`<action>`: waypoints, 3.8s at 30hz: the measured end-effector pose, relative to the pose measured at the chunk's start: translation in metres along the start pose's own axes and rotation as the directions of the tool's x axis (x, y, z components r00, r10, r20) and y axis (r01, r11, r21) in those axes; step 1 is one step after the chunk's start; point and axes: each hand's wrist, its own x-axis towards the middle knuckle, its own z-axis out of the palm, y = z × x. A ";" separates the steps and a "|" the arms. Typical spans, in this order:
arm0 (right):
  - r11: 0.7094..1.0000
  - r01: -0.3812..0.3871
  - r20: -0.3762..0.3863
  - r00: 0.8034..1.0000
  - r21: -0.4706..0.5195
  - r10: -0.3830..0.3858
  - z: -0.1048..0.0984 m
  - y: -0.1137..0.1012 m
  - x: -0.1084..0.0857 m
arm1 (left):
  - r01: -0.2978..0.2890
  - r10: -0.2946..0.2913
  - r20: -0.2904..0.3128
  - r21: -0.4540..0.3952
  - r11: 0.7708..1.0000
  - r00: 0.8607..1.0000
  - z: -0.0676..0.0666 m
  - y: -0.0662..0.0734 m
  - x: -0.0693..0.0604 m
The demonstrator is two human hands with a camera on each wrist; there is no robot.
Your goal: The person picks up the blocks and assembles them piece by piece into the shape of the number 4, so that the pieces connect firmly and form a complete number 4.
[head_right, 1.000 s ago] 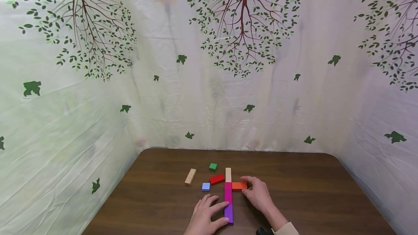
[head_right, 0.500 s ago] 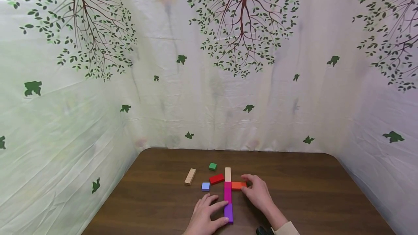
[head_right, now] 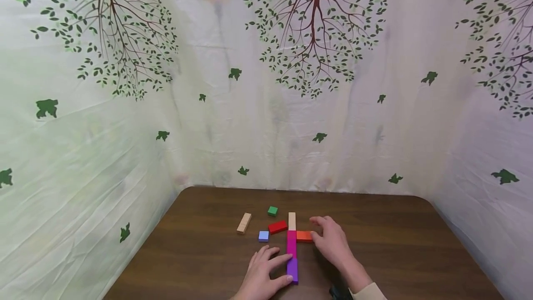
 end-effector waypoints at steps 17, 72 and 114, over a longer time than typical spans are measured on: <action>0.905 0.307 0.191 0.947 -0.294 -0.259 0.012 -0.006 -0.020 | 0.009 -0.009 0.011 -0.021 1.000 1.000 -0.004 0.002 -0.002; 0.824 0.398 0.317 0.906 -0.403 -0.282 0.015 -0.005 -0.022 | -0.007 0.023 -0.194 0.083 0.996 0.981 -0.065 -0.005 0.063; 0.820 0.397 0.373 0.895 -0.413 -0.245 0.015 -0.004 -0.021 | 0.102 -0.065 -0.180 0.207 0.973 0.981 -0.026 -0.030 0.111</action>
